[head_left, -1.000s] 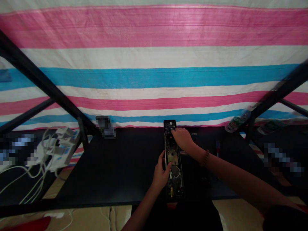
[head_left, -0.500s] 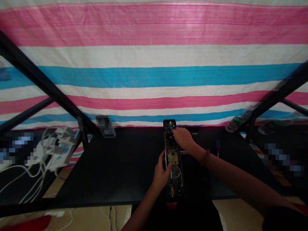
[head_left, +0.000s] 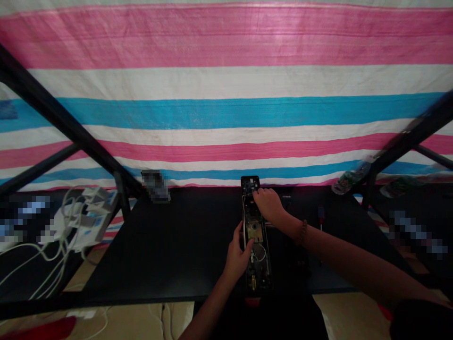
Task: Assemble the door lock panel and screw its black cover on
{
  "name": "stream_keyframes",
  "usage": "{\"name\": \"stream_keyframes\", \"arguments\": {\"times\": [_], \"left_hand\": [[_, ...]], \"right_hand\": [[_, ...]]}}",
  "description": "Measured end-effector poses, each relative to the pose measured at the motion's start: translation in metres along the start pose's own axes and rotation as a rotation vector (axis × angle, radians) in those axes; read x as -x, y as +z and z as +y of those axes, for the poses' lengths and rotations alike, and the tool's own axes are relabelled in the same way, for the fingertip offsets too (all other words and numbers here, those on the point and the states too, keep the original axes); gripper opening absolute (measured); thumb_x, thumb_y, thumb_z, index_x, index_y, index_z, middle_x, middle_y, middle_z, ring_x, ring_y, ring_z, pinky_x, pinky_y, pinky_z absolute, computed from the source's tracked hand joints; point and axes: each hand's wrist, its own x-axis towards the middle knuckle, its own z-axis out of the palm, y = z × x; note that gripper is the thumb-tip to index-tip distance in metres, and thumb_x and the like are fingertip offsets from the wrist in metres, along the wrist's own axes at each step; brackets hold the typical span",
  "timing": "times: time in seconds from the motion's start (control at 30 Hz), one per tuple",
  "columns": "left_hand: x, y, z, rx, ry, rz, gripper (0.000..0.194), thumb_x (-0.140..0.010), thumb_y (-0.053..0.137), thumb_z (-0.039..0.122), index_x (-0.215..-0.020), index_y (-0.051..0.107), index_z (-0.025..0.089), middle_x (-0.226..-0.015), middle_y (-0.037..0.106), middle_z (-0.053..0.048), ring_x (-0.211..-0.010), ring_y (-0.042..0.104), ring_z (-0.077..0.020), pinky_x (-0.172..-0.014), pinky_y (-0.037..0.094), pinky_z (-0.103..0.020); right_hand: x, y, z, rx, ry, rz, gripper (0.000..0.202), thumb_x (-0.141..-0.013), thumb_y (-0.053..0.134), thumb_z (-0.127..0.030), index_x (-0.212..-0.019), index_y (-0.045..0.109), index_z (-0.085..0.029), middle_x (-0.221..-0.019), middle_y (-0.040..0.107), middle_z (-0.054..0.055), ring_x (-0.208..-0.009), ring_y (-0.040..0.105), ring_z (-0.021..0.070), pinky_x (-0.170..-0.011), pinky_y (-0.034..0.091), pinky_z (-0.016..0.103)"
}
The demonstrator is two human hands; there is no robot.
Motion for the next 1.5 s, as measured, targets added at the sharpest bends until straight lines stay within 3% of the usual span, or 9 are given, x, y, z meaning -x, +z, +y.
{"name": "stream_keyframes", "arguments": {"times": [0.4, 0.73, 1.1, 1.5], "left_hand": [[0.0, 0.001, -0.003, -0.032, 0.003, 0.007, 0.064, -0.094, 0.057, 0.038, -0.15, 0.033, 0.02, -0.124, 0.069, -0.011, -0.11, 0.069, -0.023, -0.096, 0.052, -0.038], [0.0, 0.003, -0.003, -0.058, 0.011, 0.001, 0.067, -0.093, 0.059, 0.036, -0.152, 0.032, 0.018, -0.139, 0.061, -0.014, -0.124, 0.062, -0.0253, -0.107, 0.046, -0.042], [0.0, 0.004, -0.003, -0.047, -0.012, 0.025, 0.065, -0.093, 0.058, 0.038, -0.151, 0.034, 0.019, -0.126, 0.068, -0.013, -0.11, 0.069, -0.0246, -0.096, 0.052, -0.04], [0.001, 0.003, -0.009, -0.076, -0.022, 0.017, 0.066, -0.094, 0.058, 0.036, -0.153, 0.032, 0.02, -0.144, 0.057, -0.015, -0.13, 0.058, -0.0271, -0.109, 0.044, -0.044]], "right_hand": [[-0.005, 0.006, 0.01, -0.074, 0.022, 0.008, 0.018, -0.098, 0.05, -0.015, -0.105, 0.068, -0.014, -0.111, 0.068, 0.015, -0.106, 0.063, 0.026, -0.088, 0.045, 0.033], [-0.01, 0.007, 0.01, -0.149, 0.015, -0.018, 0.021, -0.097, 0.049, -0.013, -0.104, 0.069, -0.015, -0.111, 0.068, 0.014, -0.106, 0.061, 0.0254, -0.09, 0.042, 0.034], [-0.004, 0.007, 0.01, -0.121, 0.037, 0.035, 0.019, -0.098, 0.049, -0.015, -0.106, 0.066, -0.015, -0.11, 0.067, 0.013, -0.106, 0.058, 0.0262, -0.089, 0.042, 0.034], [-0.008, 0.01, 0.005, -0.099, 0.037, 0.049, 0.023, -0.098, 0.046, -0.012, -0.102, 0.069, -0.013, -0.112, 0.066, 0.016, -0.107, 0.056, 0.0283, -0.089, 0.041, 0.037]]}}
